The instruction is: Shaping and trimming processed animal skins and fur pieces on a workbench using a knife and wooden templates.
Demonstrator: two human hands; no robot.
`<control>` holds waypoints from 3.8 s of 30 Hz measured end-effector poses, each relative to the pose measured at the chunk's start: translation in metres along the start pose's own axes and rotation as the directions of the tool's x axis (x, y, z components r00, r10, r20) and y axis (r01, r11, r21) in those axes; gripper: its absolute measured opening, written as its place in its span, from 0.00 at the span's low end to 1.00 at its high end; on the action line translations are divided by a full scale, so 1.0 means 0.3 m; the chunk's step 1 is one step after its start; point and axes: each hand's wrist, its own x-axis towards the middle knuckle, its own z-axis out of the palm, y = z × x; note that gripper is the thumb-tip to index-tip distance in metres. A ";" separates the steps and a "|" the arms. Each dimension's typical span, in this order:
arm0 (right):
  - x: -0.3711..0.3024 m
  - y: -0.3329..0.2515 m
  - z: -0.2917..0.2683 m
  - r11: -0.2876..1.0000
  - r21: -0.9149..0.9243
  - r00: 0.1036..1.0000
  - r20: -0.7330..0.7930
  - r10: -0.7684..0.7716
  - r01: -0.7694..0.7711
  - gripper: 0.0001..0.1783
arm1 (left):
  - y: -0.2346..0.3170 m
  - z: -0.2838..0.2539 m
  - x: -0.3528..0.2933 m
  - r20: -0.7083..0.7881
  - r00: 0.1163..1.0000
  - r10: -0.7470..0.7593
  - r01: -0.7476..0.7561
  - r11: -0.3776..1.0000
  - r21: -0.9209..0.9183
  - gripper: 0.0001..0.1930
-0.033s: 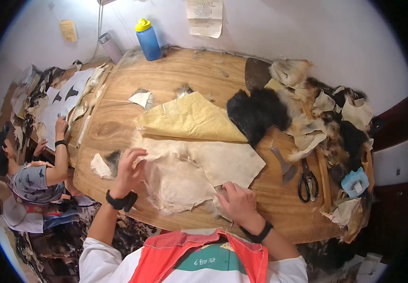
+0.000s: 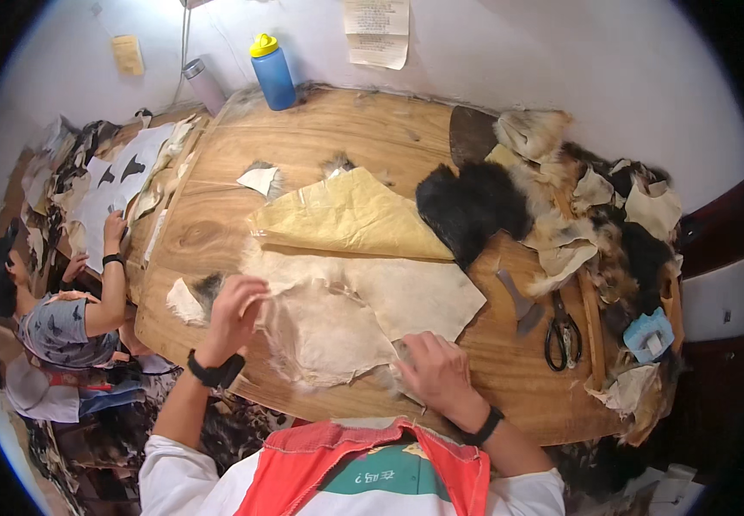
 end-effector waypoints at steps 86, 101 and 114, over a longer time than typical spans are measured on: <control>-0.044 0.470 -0.212 0.833 -0.463 0.905 -0.414 0.098 -0.302 0.17 | 0.349 0.057 0.091 0.342 0.934 -0.106 0.323 0.664 -0.675 0.08; 0.163 0.556 -0.293 0.910 -0.395 0.932 -0.362 -0.028 -0.126 0.11 | 0.428 0.144 -0.351 0.192 0.931 -0.309 0.351 0.901 -0.256 0.15; -0.327 0.936 -0.499 0.731 -0.402 0.783 -0.552 0.287 -0.551 0.26 | 0.449 0.534 -0.342 -0.078 0.925 -0.371 0.372 0.849 0.376 0.48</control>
